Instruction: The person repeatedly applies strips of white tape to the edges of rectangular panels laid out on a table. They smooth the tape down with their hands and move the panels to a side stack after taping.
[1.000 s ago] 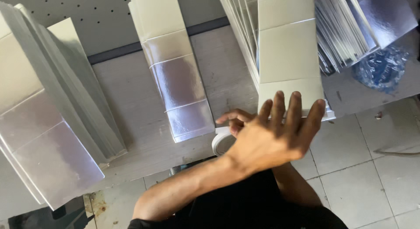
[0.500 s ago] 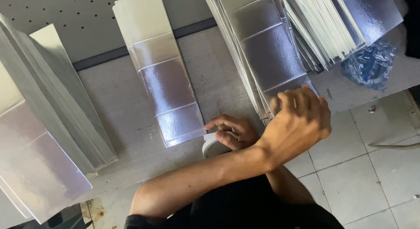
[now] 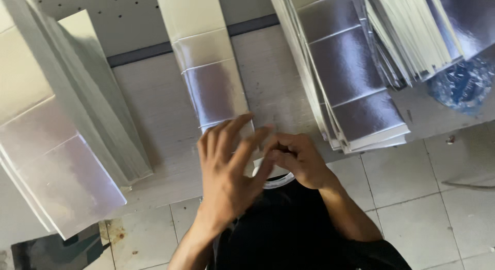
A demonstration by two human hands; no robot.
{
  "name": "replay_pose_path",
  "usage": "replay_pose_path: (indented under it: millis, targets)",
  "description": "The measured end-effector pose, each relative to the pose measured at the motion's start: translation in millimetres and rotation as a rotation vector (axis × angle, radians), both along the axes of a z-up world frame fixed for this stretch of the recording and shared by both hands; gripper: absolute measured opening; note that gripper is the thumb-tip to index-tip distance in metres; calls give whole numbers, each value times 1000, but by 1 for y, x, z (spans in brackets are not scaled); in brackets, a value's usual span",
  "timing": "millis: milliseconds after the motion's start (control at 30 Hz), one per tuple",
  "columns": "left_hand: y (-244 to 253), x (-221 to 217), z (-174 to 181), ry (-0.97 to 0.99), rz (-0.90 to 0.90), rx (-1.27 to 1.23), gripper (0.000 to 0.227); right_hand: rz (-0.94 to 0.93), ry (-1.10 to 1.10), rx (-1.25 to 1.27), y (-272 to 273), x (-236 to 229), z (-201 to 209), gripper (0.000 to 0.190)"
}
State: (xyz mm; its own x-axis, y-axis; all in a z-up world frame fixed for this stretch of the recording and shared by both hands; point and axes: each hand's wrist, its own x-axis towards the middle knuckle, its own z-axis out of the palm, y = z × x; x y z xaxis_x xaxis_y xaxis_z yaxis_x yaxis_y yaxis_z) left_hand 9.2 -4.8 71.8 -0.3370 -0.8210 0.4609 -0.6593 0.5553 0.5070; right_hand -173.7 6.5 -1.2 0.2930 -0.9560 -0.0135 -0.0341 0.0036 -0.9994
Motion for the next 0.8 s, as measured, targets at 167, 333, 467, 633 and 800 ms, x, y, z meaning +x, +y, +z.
replay_pose_path:
  millis: [167,333,467,633,800]
  targets:
    - [15,53,-30,280,89,245,27,74,17,-47,-4,20,26,16]
    - [29,67,-46,352,96,288,9,144,157,-110,-9,36,44,16]
    - [32,74,-46,447,88,275,7,157,372,-143,-16,53,61,6]
    - [24,91,-63,316,210,174,4,159,579,-151,-20,73,67,13]
    - [20,94,-63,150,224,211,29,180,846,-212,-25,93,57,19]
